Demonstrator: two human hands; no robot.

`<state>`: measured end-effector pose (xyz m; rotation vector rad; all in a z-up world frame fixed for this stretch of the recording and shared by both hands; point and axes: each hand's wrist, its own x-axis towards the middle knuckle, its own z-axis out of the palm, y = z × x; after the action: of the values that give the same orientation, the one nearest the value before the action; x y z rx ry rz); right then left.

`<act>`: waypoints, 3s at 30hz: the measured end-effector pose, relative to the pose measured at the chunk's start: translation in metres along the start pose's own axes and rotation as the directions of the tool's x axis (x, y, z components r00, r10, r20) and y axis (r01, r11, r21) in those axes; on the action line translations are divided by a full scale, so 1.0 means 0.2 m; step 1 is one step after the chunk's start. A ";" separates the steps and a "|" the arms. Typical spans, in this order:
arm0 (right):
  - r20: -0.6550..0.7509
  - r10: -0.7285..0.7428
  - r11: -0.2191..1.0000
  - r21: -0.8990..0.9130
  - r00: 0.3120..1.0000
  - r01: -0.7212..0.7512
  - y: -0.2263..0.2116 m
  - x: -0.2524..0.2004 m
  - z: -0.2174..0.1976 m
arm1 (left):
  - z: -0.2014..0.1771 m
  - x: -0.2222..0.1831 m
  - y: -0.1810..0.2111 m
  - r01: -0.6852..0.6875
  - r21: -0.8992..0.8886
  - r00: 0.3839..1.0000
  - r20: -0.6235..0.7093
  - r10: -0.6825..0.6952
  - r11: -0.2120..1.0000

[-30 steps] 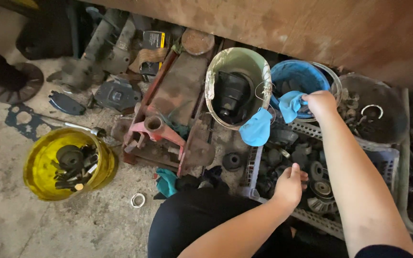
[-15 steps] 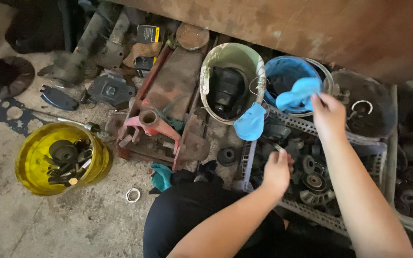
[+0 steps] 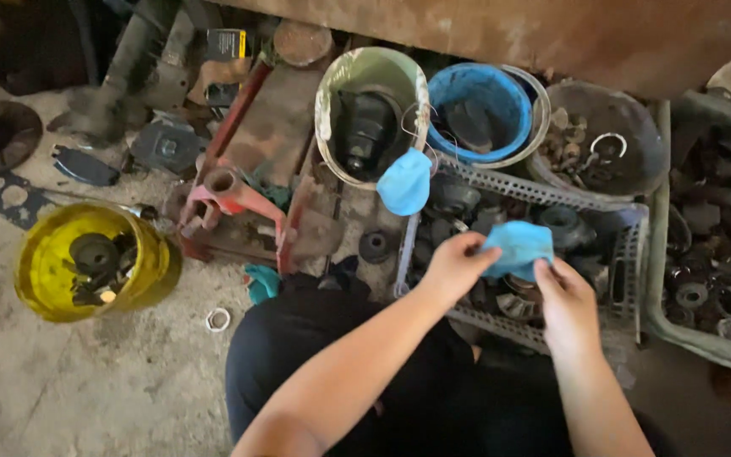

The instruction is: Cleaning and wiping down various car components, including brake pads and bearings, using a cloth.

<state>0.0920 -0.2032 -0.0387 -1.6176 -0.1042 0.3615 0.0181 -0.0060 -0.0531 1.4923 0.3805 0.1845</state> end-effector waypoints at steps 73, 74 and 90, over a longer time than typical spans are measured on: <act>0.205 0.405 0.776 0.437 0.891 -0.454 -0.04 -0.07 0.01 | -0.64 0.21 -0.10 0.282 0.959 0.870 -0.244 -0.427 0.026; 0.208 0.409 0.772 0.441 0.889 -0.458 -0.04 -0.07 0.01 | -0.66 0.22 -0.09 0.337 0.941 0.844 -0.283 -0.455 0.040; 0.197 0.447 0.780 0.392 0.873 -0.488 -0.16 -0.11 0.06 | -0.77 0.30 -0.13 0.364 -0.263 0.879 -0.221 -0.423 0.894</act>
<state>0.0728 -0.1942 -0.0045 -1.1640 0.3033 0.7912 0.0167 0.1562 -0.0922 1.1469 0.8561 0.0998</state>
